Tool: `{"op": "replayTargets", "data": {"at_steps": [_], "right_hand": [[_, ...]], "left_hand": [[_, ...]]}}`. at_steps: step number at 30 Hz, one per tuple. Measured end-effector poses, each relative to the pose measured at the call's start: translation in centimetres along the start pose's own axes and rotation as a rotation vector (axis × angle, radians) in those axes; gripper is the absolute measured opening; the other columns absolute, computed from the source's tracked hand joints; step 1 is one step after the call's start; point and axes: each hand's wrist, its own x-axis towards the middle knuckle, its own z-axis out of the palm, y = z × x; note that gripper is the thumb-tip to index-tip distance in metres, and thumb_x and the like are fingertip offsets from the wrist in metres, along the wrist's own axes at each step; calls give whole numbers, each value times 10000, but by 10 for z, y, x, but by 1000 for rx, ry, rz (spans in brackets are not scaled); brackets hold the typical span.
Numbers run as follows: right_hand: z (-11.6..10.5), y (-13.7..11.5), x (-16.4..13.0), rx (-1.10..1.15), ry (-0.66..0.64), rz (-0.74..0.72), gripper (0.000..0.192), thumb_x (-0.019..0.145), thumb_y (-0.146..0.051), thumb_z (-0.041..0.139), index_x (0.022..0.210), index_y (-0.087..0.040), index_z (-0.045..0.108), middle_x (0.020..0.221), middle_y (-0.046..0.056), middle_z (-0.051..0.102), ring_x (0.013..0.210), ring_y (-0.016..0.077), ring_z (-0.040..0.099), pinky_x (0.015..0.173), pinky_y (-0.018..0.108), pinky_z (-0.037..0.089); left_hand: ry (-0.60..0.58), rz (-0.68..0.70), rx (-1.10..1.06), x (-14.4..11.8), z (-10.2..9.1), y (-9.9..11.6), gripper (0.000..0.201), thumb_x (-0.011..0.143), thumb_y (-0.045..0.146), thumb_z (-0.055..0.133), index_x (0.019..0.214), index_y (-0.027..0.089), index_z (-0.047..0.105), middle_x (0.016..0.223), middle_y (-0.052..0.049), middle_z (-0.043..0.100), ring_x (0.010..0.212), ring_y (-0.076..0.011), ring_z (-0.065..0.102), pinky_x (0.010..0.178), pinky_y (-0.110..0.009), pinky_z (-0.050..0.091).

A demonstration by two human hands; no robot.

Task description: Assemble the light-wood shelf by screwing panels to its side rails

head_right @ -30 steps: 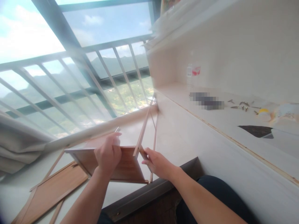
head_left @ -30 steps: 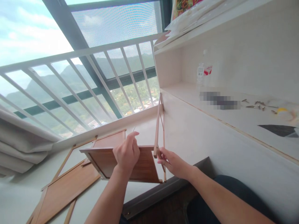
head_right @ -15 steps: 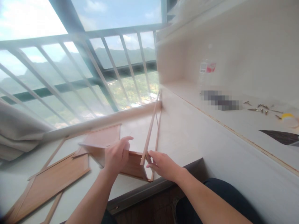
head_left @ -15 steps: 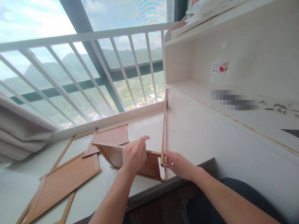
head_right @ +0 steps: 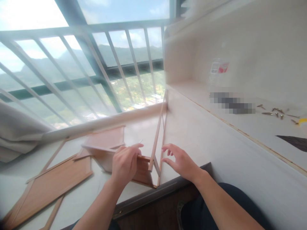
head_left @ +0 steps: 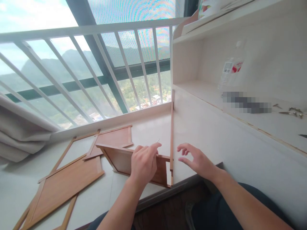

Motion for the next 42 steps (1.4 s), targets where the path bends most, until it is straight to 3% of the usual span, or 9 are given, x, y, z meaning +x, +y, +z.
{"op": "replayTargets", "data": {"at_steps": [3,5,11,16,23,27,30,36,42], "right_hand": [[-15,-22,10,-70,244,-128,207,1047,-276,614,1253,-257,627,1158,89,722,1012,234,687,919,407,584],[-19,-42,21,-129,290,-232,260,1059,-259,587,1317,-266,615,1269,111,710,1199,274,667,1035,457,559],[-11,-87,62,-319,61,-350,344,1056,-187,591,1379,-277,667,1448,101,690,1431,315,554,1181,551,405],[4,-90,84,-405,-93,-443,173,1077,-216,590,1035,-210,758,1055,76,811,1113,263,668,1128,510,360],[6,-83,78,-394,52,-468,226,1062,-227,633,877,-210,761,818,35,798,812,208,642,909,414,417],[-3,-73,55,-268,320,-352,162,1056,-195,627,1060,-226,786,927,56,810,855,220,684,883,410,500],[-8,-64,36,-157,468,-241,161,1056,-217,622,1069,-247,780,1017,81,779,1011,244,707,928,420,554],[-5,-39,11,-25,503,-211,91,999,-231,724,919,-246,764,959,62,740,947,226,693,871,394,567],[-2,-25,3,366,401,-124,78,939,-246,813,883,-230,762,858,30,753,829,177,718,771,313,579]], "left_hand": [[33,-28,1,-1,4,0,227,1075,109,420,1144,224,604,774,54,759,643,-118,663,749,-299,415],[78,-54,20,-3,7,1,190,1094,132,405,1180,211,555,739,70,727,616,-119,650,763,-298,417],[143,-60,81,-10,14,1,96,1114,178,380,1155,209,461,726,70,722,590,-141,653,765,-307,423],[179,-58,123,-11,12,3,91,1119,201,363,1157,209,446,746,33,757,576,-163,665,729,-317,432],[116,-65,96,-10,7,9,147,1135,229,340,1214,204,462,931,-23,804,695,-160,725,743,-321,410],[0,-86,9,-9,-2,10,314,1143,309,368,1427,185,417,977,5,789,778,-151,725,828,-332,417],[-163,-29,22,-5,-15,10,295,1135,389,401,1356,239,524,983,8,771,861,-190,715,815,-354,391],[-470,53,46,2,-30,3,278,970,479,739,1105,256,642,977,16,763,913,-223,683,825,-371,381],[-544,5,122,10,-27,11,154,981,304,743,908,237,624,864,28,724,817,-203,658,773,-366,366]]}}
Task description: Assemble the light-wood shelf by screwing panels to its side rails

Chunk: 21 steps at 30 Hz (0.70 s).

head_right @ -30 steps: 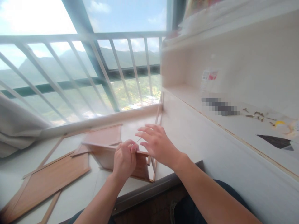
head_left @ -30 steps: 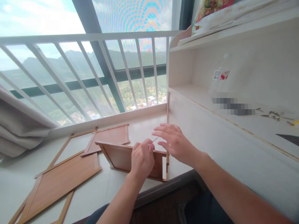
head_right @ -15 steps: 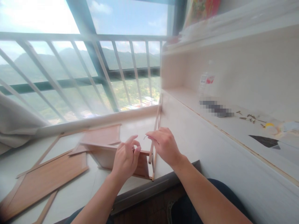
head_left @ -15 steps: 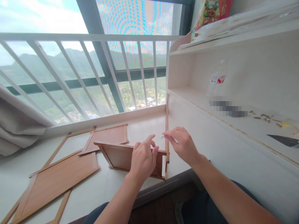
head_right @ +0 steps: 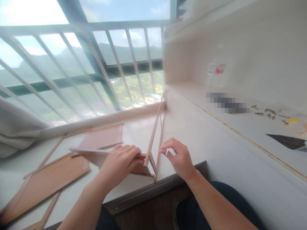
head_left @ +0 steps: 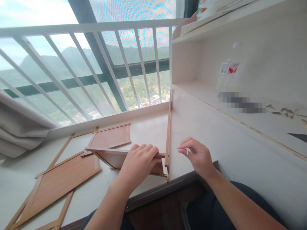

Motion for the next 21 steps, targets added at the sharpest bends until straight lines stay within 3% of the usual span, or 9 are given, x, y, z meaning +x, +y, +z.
{"op": "replayTargets", "data": {"at_steps": [4,7,10,14,17,21], "right_hand": [[4,-2,-7,209,-1,132,103,876,-254,880,864,-223,783,804,30,776,772,170,743,730,285,610],[7,-1,-14,258,-58,192,99,869,-240,887,876,-225,789,857,44,817,826,183,788,788,286,636],[7,2,-19,240,-56,184,97,871,-216,883,888,-241,791,891,34,831,866,179,805,829,272,640],[5,3,-19,211,-34,137,124,866,-167,880,896,-252,795,902,18,831,865,164,803,836,255,640],[4,3,-19,213,-49,109,132,869,-144,871,899,-248,794,901,19,829,860,170,802,826,268,646],[1,2,-18,196,-31,100,133,865,-129,873,890,-234,795,900,31,834,856,183,806,824,284,655]], "left_hand": [[-97,-64,-44,3,-7,9,23,1013,256,657,1010,246,637,958,11,756,910,-217,688,815,-368,395],[-131,-72,-116,4,-14,12,321,1009,275,633,1328,284,602,1126,-18,781,1045,-241,715,888,-381,432],[-216,-29,-190,10,-21,11,617,1000,475,661,1572,356,463,1226,-35,771,1115,-270,725,941,-395,463],[-360,-28,-278,24,-29,9,849,879,835,616,1615,450,441,1239,-8,783,1116,-296,744,944,-393,493],[-426,-57,-353,34,-31,12,813,901,803,625,1618,471,431,1287,28,793,1159,-279,754,946,-357,511],[-452,-54,-381,39,-27,15,751,952,710,637,1624,454,420,1146,57,836,1060,-252,788,882,-331,515]]}}
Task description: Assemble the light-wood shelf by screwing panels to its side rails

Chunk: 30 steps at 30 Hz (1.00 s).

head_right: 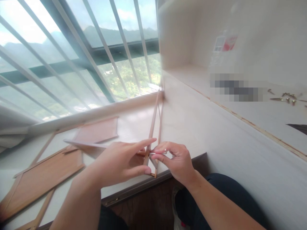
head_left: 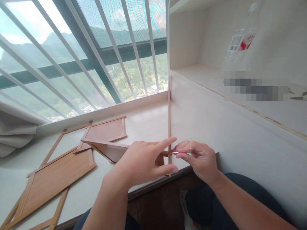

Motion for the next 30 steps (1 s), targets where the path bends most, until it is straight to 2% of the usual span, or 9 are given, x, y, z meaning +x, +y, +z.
{"op": "replayTargets", "data": {"at_steps": [6,10,16,30], "right_hand": [[-2,-5,4,9,-62,-54,185,847,-79,873,928,-228,799,920,40,840,884,207,819,833,322,675],[1,-6,6,22,-95,-85,202,846,-54,862,939,-221,797,923,49,838,881,221,822,832,353,683],[4,-9,3,-39,-46,-105,213,841,-41,862,925,-224,794,905,32,833,845,180,804,797,294,656],[5,-4,0,-70,3,-101,183,845,-72,871,898,-234,807,910,33,830,836,179,787,784,308,639]], "left_hand": [[73,26,38,-3,8,-4,707,974,696,591,1612,423,460,1089,47,840,999,-244,788,845,-336,503],[102,2,75,-8,11,-3,722,999,647,569,1656,394,409,1127,28,833,990,-239,782,818,-333,498],[98,-17,91,-9,10,0,725,1005,631,572,1670,421,375,1174,39,825,1024,-241,777,839,-339,509],[93,-33,58,-9,9,6,701,1009,588,572,1662,403,398,1129,52,831,1049,-243,771,879,-360,498]]}}
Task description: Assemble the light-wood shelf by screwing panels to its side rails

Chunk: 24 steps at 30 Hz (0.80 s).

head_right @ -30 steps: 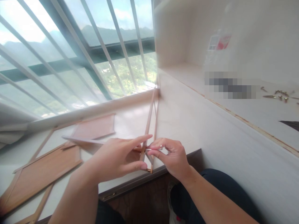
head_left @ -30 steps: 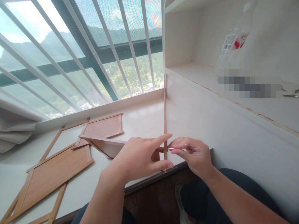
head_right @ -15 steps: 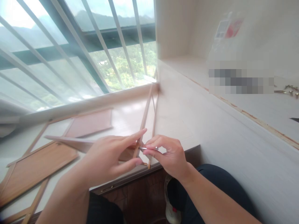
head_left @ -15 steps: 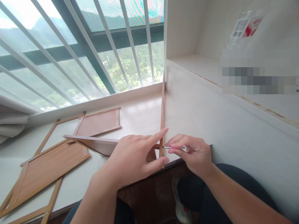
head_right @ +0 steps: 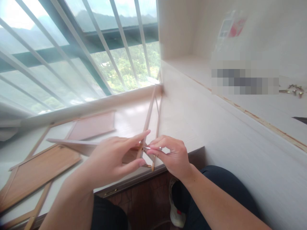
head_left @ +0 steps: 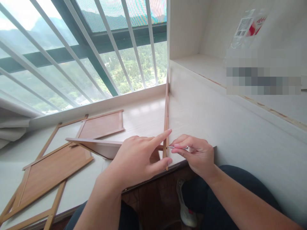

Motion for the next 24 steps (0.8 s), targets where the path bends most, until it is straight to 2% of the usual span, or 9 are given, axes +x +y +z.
{"op": "replayTargets", "data": {"at_steps": [15,19,24], "right_hand": [[-2,1,3,73,-33,-18,182,841,-87,876,914,-249,835,906,46,838,821,208,801,752,348,652],[0,3,0,51,17,13,134,850,-128,883,893,-244,830,889,49,840,813,207,801,743,340,651],[1,2,-1,58,-5,8,106,867,-156,876,908,-242,828,898,60,841,817,212,797,731,347,652]], "left_hand": [[6,-20,-2,0,1,2,671,1003,581,578,1640,446,417,1161,57,831,1065,-250,774,912,-365,510],[14,-25,-10,0,1,4,634,1026,616,527,1629,449,426,1153,58,831,1081,-251,769,929,-380,504],[22,-29,-14,0,0,6,590,1055,634,460,1611,437,457,1107,53,840,1072,-241,774,901,-367,500]]}}
